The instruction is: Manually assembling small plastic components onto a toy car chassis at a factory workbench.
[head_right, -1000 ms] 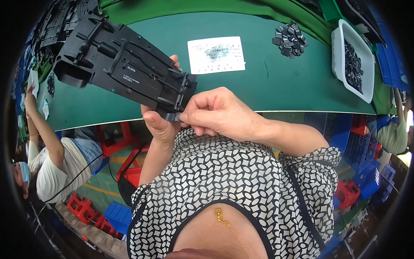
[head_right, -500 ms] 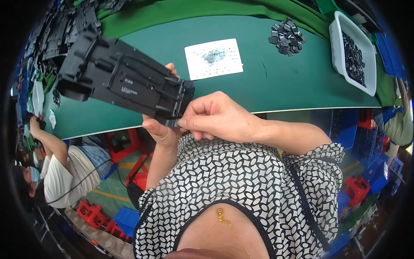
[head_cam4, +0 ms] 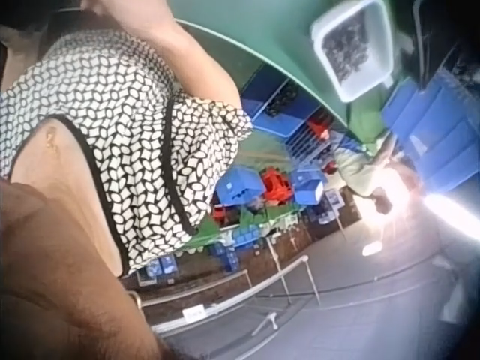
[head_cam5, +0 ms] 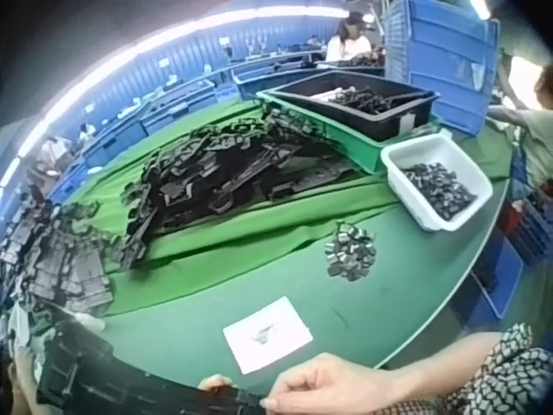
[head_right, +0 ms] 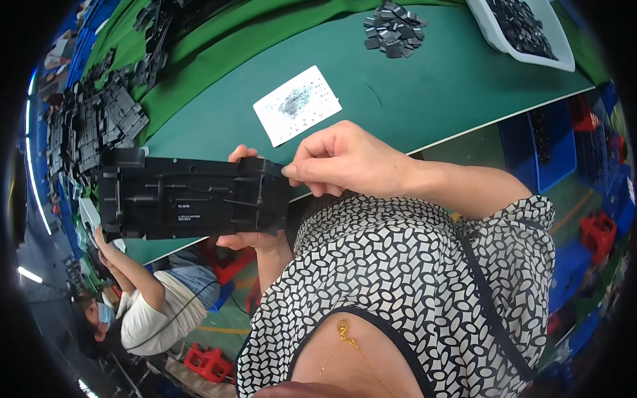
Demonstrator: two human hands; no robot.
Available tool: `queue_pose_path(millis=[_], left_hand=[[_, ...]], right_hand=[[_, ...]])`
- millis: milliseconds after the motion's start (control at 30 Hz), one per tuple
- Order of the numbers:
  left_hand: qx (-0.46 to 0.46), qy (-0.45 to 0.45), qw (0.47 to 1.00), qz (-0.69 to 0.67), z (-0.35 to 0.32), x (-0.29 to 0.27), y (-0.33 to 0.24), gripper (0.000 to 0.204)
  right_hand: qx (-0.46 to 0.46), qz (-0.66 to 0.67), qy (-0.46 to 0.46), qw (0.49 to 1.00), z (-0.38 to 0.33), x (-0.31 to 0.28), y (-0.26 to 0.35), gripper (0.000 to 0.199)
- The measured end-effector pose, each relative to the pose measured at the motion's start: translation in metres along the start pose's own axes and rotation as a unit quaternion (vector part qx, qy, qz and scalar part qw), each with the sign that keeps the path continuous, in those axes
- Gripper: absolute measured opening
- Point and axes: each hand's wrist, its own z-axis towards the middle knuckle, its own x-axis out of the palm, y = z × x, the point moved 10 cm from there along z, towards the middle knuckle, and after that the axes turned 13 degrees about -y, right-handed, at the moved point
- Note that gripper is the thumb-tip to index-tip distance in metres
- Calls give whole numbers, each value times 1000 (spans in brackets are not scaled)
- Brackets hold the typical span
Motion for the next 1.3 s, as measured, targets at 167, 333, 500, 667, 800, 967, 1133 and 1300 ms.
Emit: queue_pose_path(millis=[167, 333, 500, 667, 800, 967, 1133, 1300], left_hand=[[16, 6, 1000, -14, -8, -4, -4, 116], [5, -18, 1000, 13, -6, -4, 4, 115], [25, -11, 1000, 10, -5, -5, -8, 116], [-21, -18, 998, 51, 1, -14, 6, 114], [-19, -51, 998, -8, 6, -26, -11, 103], [14, -87, 996, 33, 21, -56, -46, 96], [101, -128, 979, 125, 74, -103, -105, 68], [349, -142, 655, 656, 173, -103, -179, 42]], right_hand=[[-22, 4, -2, 1000, 2, 4, 0, 19], [-24, 27, 7, 999, 3, 3, -4, 18], [-32, 23, 22, 999, 3, 10, 3, 18], [-28, -30, -3, 999, 16, 7, -5, 20], [-159, -59, -115, 979, -6, -29, 11, 21], [-275, -228, -224, 907, -31, -74, 17, 21], [-378, -299, -335, 810, -55, -98, 31, 6], [-456, -354, -296, 761, -70, -99, 34, 9]])
